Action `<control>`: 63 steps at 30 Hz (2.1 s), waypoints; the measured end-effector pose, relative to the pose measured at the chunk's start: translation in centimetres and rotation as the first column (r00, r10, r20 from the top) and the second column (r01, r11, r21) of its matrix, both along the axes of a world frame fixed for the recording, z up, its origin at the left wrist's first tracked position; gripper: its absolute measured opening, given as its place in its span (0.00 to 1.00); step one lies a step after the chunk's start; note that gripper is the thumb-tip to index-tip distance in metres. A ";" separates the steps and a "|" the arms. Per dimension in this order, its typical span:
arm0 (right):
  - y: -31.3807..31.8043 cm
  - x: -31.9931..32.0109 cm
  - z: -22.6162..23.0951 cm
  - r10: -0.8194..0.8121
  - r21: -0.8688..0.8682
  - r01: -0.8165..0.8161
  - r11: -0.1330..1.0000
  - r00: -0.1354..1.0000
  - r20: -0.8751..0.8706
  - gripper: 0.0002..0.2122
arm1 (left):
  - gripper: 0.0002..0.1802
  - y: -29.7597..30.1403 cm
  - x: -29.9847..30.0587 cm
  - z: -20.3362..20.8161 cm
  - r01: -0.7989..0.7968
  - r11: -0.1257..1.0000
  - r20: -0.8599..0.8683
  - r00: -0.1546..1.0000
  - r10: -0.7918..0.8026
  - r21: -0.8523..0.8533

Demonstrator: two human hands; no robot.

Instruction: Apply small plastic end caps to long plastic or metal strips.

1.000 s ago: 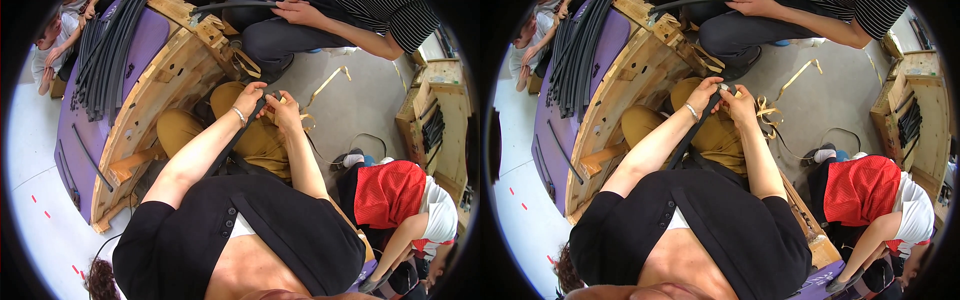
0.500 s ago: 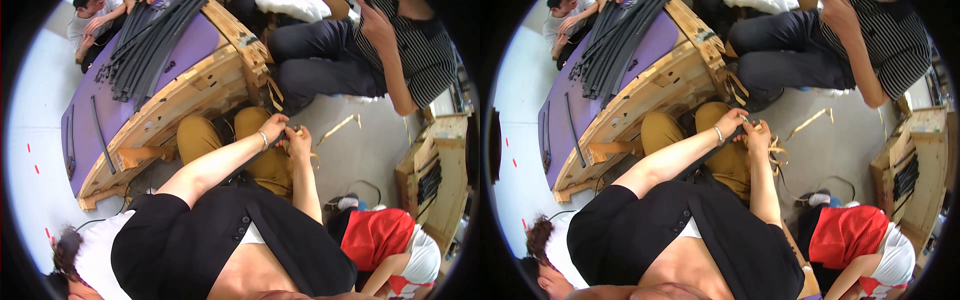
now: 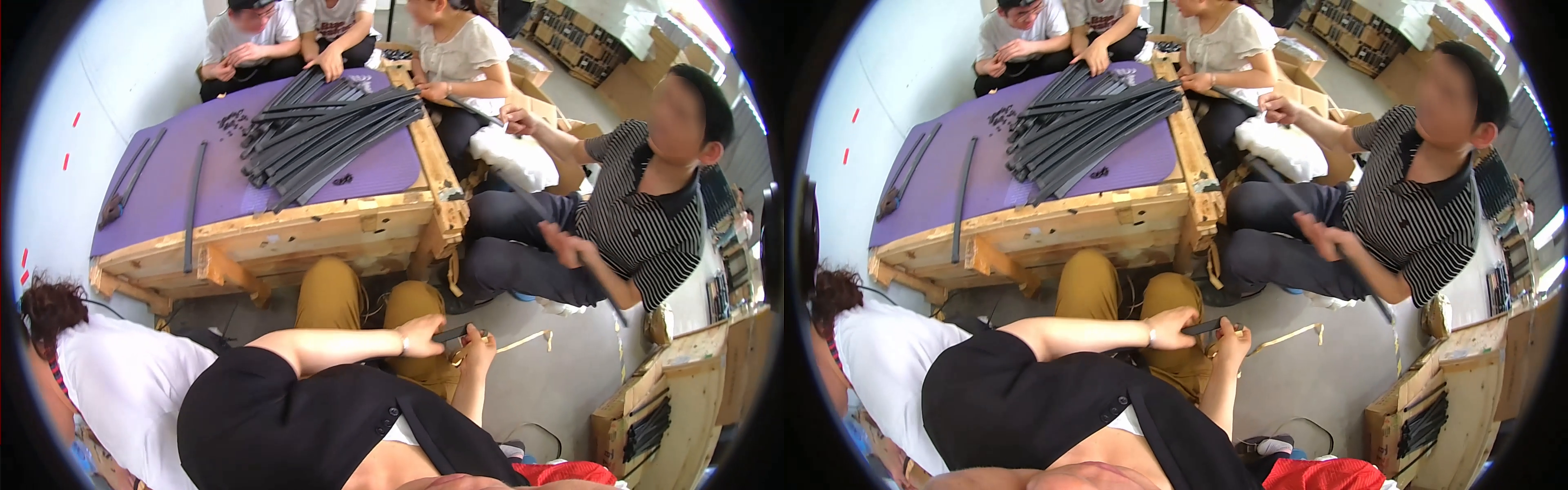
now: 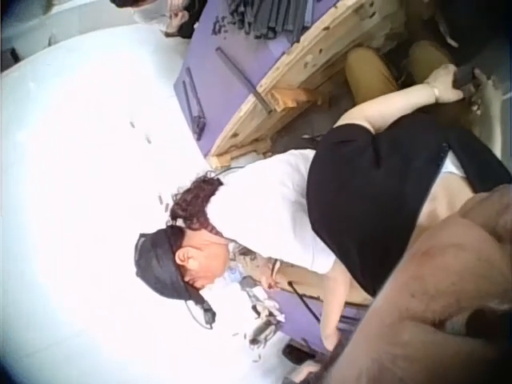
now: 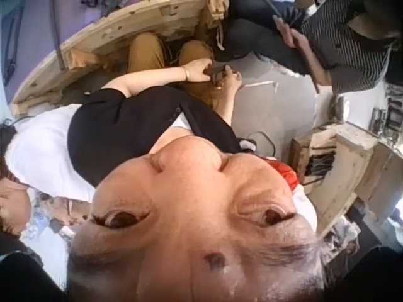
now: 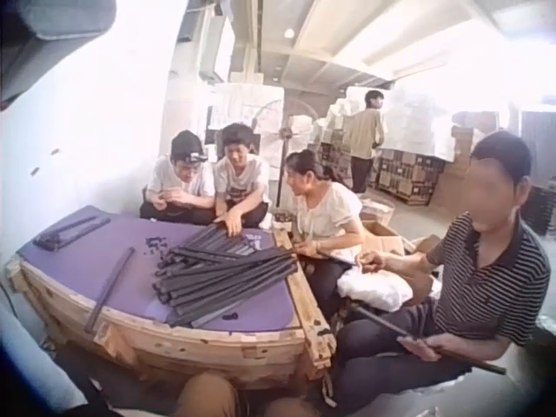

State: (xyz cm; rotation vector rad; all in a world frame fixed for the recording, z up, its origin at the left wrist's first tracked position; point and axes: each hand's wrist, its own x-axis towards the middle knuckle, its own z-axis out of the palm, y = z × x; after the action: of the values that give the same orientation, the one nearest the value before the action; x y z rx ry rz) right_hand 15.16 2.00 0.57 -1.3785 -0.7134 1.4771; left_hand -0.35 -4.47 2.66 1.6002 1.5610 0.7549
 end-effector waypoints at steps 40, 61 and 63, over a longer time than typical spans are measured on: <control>-0.3 0.5 2.9 0.173 -0.080 -0.171 0.982 0.984 0.027 0.09 | 0.16 -8.1 -37.9 9.8 -0.915 0.247 -0.513 0.052 0.857 0.320; 0.0 -0.4 3.1 0.154 -0.105 -0.150 0.983 0.987 0.038 0.05 | 0.15 -10.9 -46.4 9.3 -0.980 0.097 -0.697 -0.052 0.716 0.173; 0.1 -0.8 3.4 0.189 -0.096 -0.186 0.978 0.982 0.028 0.05 | 0.14 -11.6 -46.8 9.7 -0.981 0.065 -0.712 -0.086 0.697 0.182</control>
State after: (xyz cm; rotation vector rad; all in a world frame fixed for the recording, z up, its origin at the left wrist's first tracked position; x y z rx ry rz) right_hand 14.35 2.11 3.94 -1.4438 -0.8261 1.6536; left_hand -47.14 -16.11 12.33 0.0888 3.1815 0.3096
